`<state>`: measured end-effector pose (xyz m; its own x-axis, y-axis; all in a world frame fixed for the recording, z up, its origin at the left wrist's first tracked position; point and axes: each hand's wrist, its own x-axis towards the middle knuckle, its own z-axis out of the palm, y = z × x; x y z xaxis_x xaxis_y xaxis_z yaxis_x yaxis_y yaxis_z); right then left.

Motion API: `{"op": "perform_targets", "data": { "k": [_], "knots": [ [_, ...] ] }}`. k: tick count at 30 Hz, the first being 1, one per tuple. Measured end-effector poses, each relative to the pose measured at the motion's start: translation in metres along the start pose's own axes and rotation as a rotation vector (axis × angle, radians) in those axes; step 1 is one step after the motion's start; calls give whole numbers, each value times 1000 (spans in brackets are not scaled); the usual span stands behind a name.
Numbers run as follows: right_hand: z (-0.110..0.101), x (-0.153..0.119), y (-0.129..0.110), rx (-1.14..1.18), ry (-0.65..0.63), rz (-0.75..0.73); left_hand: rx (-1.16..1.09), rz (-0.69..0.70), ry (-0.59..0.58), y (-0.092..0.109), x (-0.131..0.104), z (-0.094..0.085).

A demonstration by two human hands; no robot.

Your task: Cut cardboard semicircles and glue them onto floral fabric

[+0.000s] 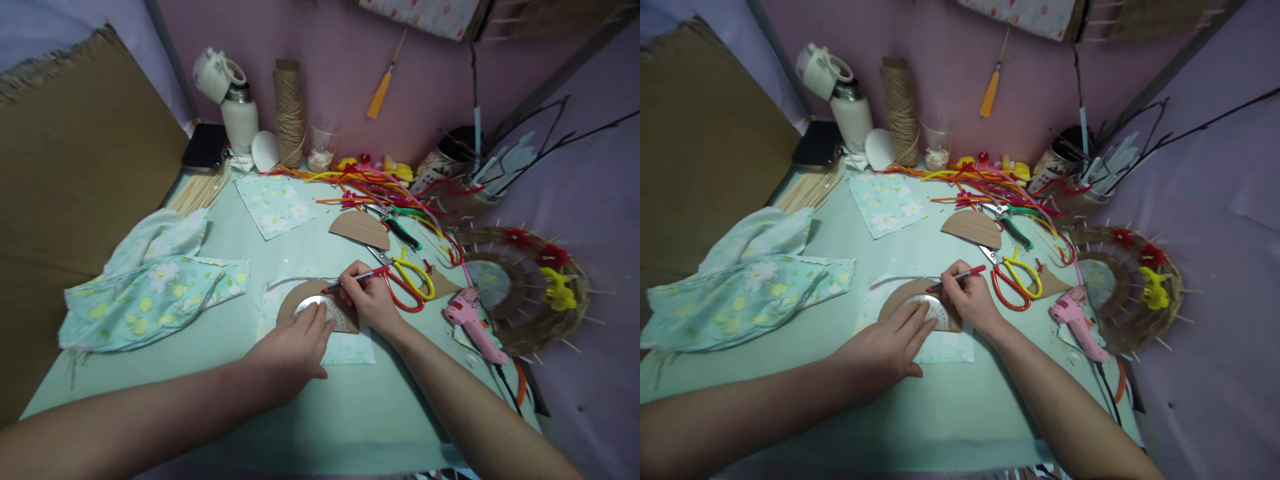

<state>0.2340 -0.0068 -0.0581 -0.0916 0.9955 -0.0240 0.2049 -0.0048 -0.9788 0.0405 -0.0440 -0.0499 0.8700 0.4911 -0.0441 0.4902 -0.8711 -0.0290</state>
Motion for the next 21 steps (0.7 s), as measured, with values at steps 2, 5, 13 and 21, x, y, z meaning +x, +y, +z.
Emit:
{"op": "perform_targets", "data": {
  "k": [2,5,13,21],
  "knots": [
    [-1,0,1,0,-4,-2,5,2,2,0,0,0],
    [-1,0,2,1,-17,-11,3,3,1,1,0,-1],
    [0,-1,1,7,-9,-5,-9,1,1,0,0,-5],
    [0,0,1,9,-2,-10,-14,-3,-3,1,0,-3]
  ]
}}
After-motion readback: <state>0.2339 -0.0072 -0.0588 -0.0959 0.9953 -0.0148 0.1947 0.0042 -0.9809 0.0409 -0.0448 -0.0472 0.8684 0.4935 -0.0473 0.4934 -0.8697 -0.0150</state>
